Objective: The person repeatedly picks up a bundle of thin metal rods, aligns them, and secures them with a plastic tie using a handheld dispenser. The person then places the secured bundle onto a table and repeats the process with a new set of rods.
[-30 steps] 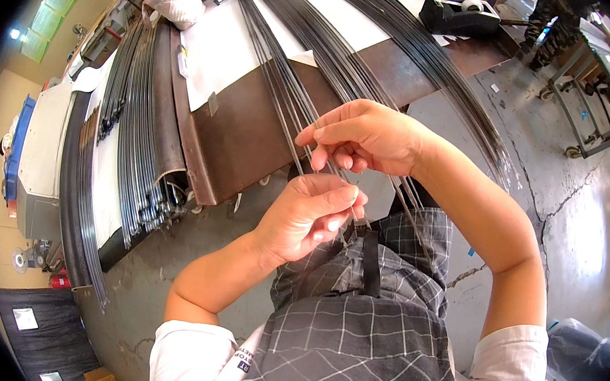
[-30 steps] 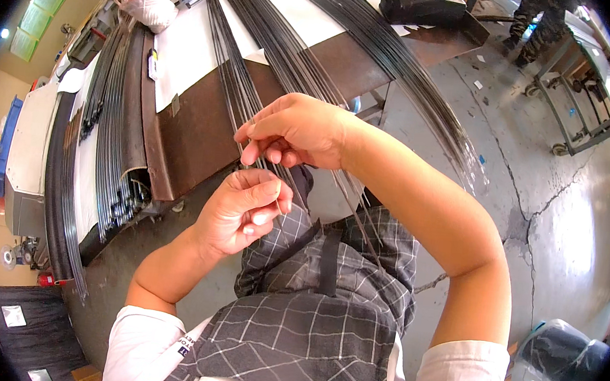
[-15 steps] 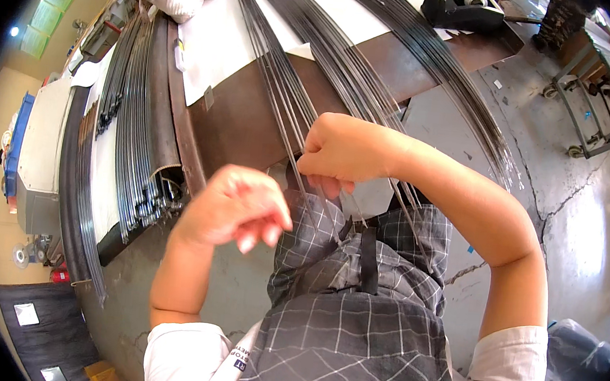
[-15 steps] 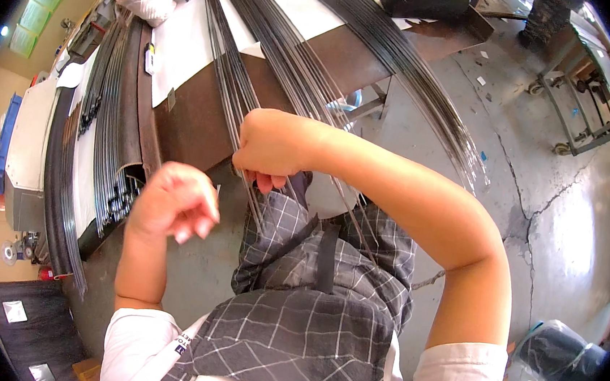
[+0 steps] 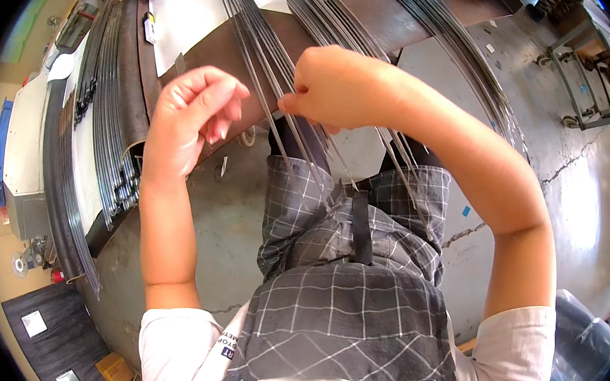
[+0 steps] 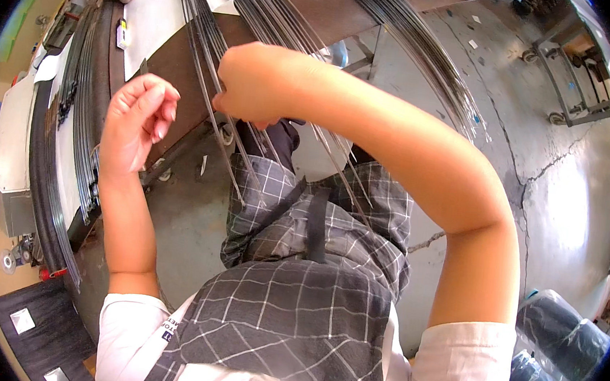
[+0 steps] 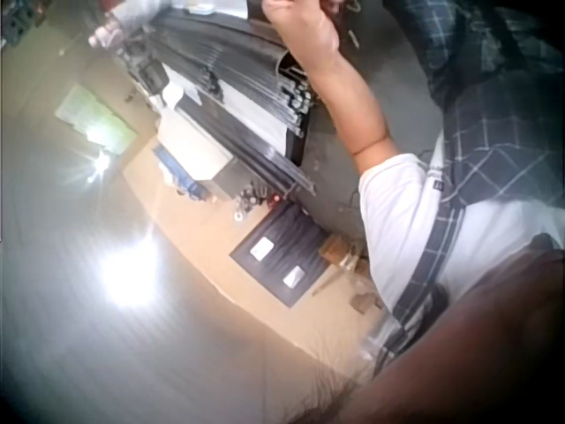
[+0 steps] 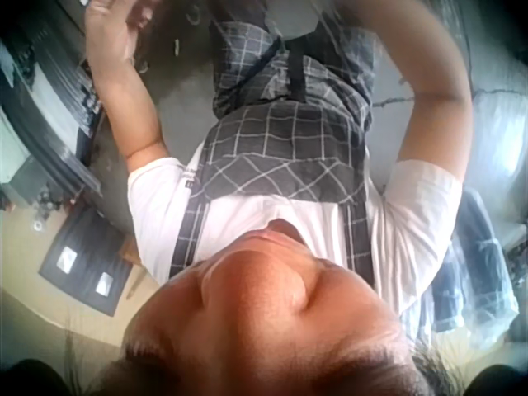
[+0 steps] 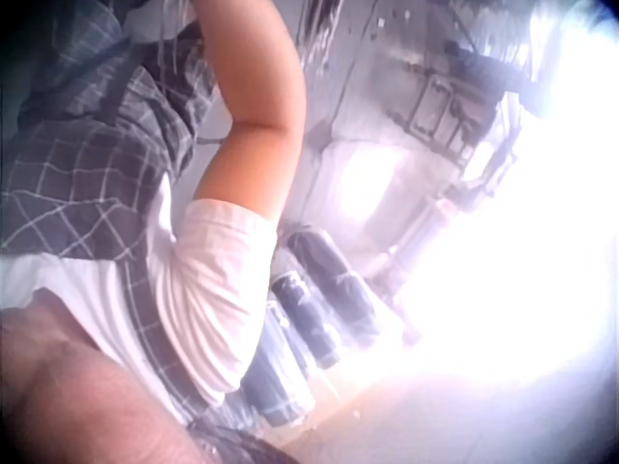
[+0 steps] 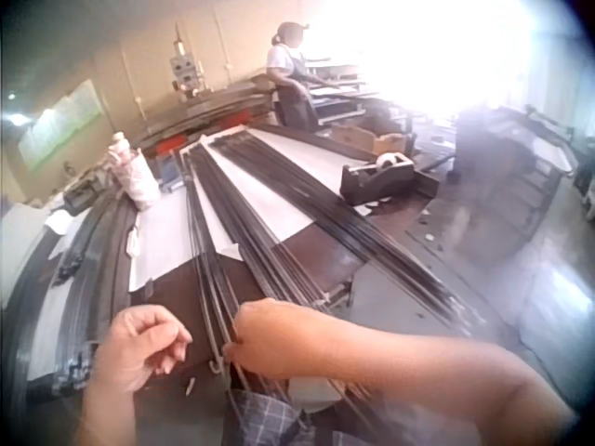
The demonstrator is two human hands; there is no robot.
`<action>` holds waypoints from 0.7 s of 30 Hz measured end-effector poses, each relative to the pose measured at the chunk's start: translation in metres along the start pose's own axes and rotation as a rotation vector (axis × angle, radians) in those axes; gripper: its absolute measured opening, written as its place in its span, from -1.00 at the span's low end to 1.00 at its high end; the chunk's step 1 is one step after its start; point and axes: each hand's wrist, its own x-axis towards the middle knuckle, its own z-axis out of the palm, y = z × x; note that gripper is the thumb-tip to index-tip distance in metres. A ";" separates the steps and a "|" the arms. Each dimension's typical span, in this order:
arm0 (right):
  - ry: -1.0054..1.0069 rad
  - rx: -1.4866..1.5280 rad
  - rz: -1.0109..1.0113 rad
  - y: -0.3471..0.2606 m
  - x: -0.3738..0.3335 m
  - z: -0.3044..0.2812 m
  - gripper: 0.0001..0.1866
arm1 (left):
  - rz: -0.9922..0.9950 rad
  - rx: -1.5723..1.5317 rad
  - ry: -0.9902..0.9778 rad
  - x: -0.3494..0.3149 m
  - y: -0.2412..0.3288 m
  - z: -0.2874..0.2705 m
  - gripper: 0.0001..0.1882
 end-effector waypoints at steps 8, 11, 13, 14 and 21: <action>0.868 -0.067 0.114 0.099 -0.024 -0.075 -0.63 | 0.167 0.211 -0.056 0.083 0.040 0.037 -0.76; 1.290 -0.242 0.169 0.142 -0.019 -0.108 -0.71 | 0.173 0.377 -0.146 0.134 0.056 0.057 -0.70; 1.347 -0.285 0.141 0.158 -0.011 -0.126 -0.72 | 0.211 0.537 -0.133 0.169 0.064 0.076 -0.69; 1.459 -0.362 0.073 0.175 -0.005 -0.130 -0.72 | 0.232 0.561 -0.182 0.195 0.062 0.087 -0.70; 1.438 -0.511 0.088 0.224 0.025 -0.155 -0.70 | 0.409 0.735 -0.303 0.308 0.053 0.134 -0.69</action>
